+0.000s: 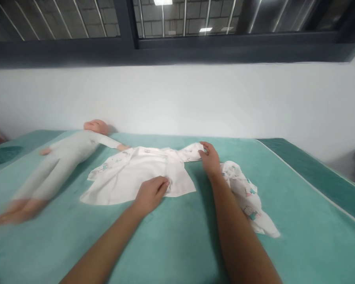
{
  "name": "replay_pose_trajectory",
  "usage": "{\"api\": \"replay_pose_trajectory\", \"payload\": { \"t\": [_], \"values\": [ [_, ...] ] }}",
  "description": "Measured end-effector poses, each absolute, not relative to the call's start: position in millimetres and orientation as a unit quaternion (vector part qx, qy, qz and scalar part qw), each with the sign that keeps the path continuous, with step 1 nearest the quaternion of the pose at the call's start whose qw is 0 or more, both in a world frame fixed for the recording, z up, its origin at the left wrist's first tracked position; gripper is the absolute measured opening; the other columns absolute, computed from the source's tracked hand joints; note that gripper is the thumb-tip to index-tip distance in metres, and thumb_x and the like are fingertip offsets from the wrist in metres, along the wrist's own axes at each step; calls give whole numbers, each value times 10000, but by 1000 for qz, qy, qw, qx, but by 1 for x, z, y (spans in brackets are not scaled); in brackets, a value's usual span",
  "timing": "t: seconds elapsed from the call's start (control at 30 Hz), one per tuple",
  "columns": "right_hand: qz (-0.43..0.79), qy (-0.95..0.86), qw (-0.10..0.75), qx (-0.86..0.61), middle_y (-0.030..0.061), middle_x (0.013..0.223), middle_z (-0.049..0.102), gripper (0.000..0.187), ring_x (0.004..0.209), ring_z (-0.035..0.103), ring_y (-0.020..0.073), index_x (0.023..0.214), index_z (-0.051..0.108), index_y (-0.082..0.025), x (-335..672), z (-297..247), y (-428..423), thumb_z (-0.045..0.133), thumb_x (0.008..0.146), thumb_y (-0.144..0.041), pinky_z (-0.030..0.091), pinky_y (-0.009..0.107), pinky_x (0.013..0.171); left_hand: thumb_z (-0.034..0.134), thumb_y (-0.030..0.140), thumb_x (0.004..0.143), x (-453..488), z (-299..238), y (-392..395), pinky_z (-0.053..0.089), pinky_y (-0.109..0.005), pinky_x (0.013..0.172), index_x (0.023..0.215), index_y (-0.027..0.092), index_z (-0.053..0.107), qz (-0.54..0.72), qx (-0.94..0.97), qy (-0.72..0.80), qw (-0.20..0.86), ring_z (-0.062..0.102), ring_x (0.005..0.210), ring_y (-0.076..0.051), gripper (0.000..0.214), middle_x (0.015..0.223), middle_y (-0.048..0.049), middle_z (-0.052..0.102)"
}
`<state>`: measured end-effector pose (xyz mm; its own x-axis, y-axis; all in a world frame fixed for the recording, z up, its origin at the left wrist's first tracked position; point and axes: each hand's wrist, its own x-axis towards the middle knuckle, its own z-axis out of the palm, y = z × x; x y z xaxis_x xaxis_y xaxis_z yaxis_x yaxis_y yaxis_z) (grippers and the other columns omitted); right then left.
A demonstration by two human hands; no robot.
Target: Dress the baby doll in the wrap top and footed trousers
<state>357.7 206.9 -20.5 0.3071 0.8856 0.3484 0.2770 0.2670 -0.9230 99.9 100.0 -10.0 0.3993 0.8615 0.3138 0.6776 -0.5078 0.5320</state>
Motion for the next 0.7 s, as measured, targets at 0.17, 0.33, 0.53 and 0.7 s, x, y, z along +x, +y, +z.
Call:
{"api": "replay_pose_trajectory", "payload": {
  "t": [0.17, 0.33, 0.53, 0.7],
  "values": [
    [137, -583, 520, -609, 63, 1237, 590, 518, 899, 599, 196, 1266, 537, -238, 364, -29, 214, 458, 755, -203, 511, 382, 831, 352, 334, 980, 100, -11, 101, 398, -251, 683, 897, 216, 603, 287, 822, 468, 155, 610, 777, -141, 289, 850, 7, 676],
    [78, -590, 489, -638, 134, 1398, 447, 486, 1236, 454, 283, 1146, 585, -152, 360, -32, 215, 432, 688, -97, 323, 503, 1090, 355, 326, 978, 100, -9, 101, 396, -251, 669, 876, 212, 604, 279, 823, 470, 156, 610, 767, -140, 292, 839, 4, 677],
    [-39, -714, 386, -583, 134, 1396, 481, 407, 1305, 410, 257, 1220, 562, -136, 326, -27, 201, 383, 855, -158, 323, 438, 1111, 360, 317, 975, 101, -8, 101, 401, -254, 673, 877, 216, 602, 272, 824, 472, 153, 617, 776, -144, 280, 856, 3, 686],
    [33, -813, 238, -530, 50, 1355, 558, 377, 1273, 473, 185, 1252, 574, -239, 301, -32, 200, 359, 943, -254, 245, 416, 1152, 361, 315, 976, 101, -9, 101, 408, -257, 691, 875, 214, 596, 274, 827, 469, 146, 616, 792, -142, 276, 857, 6, 682]
  ]
}}
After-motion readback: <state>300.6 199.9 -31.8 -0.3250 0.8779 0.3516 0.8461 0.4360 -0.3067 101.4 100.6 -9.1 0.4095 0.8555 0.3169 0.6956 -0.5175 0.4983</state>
